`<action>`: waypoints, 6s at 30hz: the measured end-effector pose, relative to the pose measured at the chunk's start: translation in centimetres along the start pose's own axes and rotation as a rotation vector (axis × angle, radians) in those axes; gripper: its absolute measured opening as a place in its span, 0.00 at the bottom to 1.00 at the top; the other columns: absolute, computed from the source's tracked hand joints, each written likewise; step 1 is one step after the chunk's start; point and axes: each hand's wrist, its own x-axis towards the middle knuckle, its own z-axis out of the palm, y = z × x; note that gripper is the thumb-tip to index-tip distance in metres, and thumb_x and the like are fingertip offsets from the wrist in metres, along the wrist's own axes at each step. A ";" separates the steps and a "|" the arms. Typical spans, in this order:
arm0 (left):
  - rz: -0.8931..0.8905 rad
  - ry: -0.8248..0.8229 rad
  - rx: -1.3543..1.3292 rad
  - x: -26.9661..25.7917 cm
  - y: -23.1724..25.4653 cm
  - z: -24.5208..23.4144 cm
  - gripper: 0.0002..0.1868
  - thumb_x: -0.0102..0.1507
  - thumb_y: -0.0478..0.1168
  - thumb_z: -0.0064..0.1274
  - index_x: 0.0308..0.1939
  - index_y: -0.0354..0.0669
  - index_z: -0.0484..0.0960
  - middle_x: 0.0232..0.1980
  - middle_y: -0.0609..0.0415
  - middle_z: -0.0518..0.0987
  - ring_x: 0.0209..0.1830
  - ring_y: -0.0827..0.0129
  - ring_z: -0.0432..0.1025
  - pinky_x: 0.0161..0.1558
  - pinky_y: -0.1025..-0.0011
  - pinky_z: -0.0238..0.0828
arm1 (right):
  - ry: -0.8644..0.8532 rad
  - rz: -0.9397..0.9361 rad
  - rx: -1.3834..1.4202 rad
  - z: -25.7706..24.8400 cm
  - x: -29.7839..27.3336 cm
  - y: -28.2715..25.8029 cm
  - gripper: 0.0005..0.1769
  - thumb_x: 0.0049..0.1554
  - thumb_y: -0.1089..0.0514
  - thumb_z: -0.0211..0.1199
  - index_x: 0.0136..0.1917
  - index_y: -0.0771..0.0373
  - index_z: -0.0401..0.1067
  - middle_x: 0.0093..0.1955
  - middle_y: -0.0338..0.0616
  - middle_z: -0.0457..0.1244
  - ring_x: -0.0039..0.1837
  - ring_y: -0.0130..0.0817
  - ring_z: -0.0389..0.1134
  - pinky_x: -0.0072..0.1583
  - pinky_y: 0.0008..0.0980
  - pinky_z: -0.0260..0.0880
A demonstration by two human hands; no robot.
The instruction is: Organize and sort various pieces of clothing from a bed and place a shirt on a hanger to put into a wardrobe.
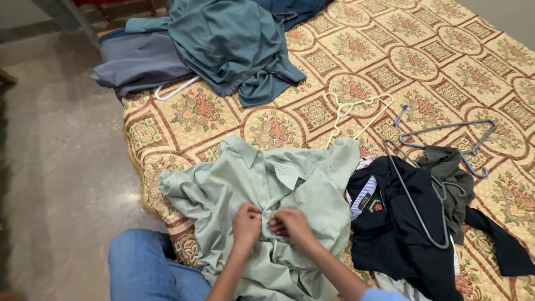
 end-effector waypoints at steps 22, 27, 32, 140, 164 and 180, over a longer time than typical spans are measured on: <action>0.021 -0.974 1.041 -4.6 6.1 -7.5 0.15 0.51 0.31 0.49 0.36 0.51 0.88 0.39 0.48 0.85 0.39 0.57 0.80 0.41 0.62 0.75 | -0.155 -0.158 -1.435 -3.4 -4.0 -1.4 0.19 0.47 0.41 0.69 0.41 0.57 0.83 0.38 0.45 0.72 0.42 0.38 0.72 0.48 0.38 0.72; 0.031 -0.855 0.922 -4.1 6.8 -5.3 0.09 0.54 0.39 0.54 0.35 0.49 0.88 0.39 0.48 0.86 0.40 0.58 0.81 0.43 0.64 0.76 | 0.146 0.023 -0.643 -3.3 -4.9 1.7 0.31 0.51 0.34 0.67 0.39 0.69 0.80 0.33 0.42 0.71 0.34 0.30 0.68 0.39 0.32 0.66; -0.076 -0.172 0.860 -4.7 16.5 0.0 0.30 0.63 0.65 0.55 0.37 0.40 0.88 0.44 0.39 0.85 0.50 0.46 0.79 0.52 0.54 0.73 | 0.251 -0.292 -0.364 -1.5 -3.5 2.9 0.14 0.50 0.52 0.70 0.45 0.63 0.77 0.35 0.41 0.71 0.35 0.27 0.70 0.39 0.32 0.70; 0.134 0.014 0.677 2.7 10.5 1.2 0.06 0.60 0.40 0.58 0.38 0.43 0.81 0.44 0.45 0.81 0.49 0.48 0.75 0.50 0.53 0.70 | 0.205 -0.466 -0.484 0.2 8.0 -1.2 0.09 0.52 0.57 0.71 0.42 0.66 0.80 0.35 0.40 0.71 0.38 0.24 0.68 0.42 0.27 0.69; -0.066 0.043 0.148 3.7 6.5 1.3 0.06 0.53 0.35 0.64 0.34 0.40 0.90 0.29 0.55 0.87 0.29 0.73 0.79 0.37 0.72 0.76 | 0.115 -0.344 -0.146 0.7 6.1 -0.9 0.10 0.51 0.65 0.70 0.48 0.67 0.77 0.42 0.40 0.71 0.45 0.25 0.70 0.49 0.24 0.69; -0.034 0.085 0.259 4.0 6.3 1.9 0.06 0.52 0.33 0.65 0.34 0.41 0.89 0.32 0.51 0.87 0.32 0.69 0.83 0.40 0.71 0.78 | 0.069 -0.436 0.009 2.2 5.5 0.4 0.12 0.50 0.70 0.69 0.48 0.67 0.74 0.43 0.40 0.71 0.44 0.25 0.71 0.49 0.26 0.72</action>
